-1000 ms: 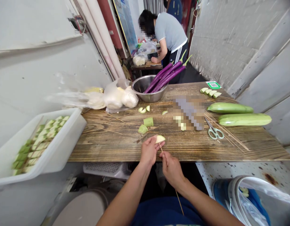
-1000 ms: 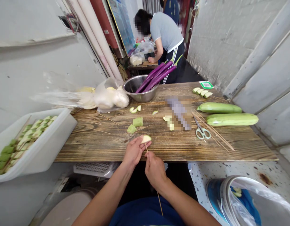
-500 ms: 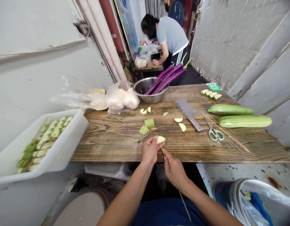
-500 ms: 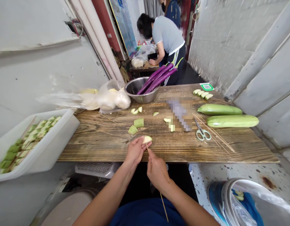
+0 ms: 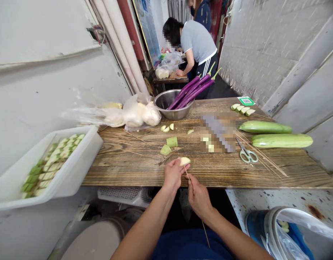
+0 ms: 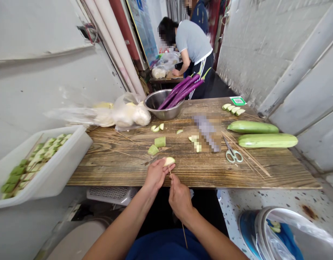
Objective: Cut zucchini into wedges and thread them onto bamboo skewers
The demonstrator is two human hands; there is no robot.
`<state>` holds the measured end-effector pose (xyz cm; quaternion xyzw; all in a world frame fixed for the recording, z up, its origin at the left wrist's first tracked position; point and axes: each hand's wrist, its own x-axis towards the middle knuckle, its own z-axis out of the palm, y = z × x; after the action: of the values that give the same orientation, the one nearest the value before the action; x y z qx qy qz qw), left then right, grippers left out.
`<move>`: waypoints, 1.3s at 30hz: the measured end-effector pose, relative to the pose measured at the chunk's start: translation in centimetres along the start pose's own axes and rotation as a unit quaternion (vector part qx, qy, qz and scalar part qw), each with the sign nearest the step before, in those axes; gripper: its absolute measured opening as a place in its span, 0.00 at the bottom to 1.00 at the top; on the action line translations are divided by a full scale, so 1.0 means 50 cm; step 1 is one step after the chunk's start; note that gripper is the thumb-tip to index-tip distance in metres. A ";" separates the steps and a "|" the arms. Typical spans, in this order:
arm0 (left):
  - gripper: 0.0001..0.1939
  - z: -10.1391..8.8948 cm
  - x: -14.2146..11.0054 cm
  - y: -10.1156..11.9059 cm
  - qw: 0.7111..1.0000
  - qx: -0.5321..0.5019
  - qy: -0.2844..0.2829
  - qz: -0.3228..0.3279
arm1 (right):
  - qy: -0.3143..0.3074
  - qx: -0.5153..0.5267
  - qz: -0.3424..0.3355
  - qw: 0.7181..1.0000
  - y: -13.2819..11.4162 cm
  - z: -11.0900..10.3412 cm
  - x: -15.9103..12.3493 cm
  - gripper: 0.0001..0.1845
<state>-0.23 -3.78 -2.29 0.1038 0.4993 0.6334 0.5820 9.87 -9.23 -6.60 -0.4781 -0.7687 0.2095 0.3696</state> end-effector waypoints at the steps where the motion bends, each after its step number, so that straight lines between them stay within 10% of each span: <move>1: 0.06 0.000 0.000 0.000 1.000 0.000 -0.003 0.000 | 0.004 0.001 0.000 1.000 0.000 0.002 0.000 0.17; 39: 0.04 -0.005 0.000 0.000 0.999 0.016 -0.029 -0.015 | -0.036 -0.012 0.075 0.996 -0.027 -0.004 0.027 0.15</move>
<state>-0.42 -3.90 -2.42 0.1232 0.4938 0.6132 0.6041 8.88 -8.66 -5.05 -0.5309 -0.7461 0.2441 0.3193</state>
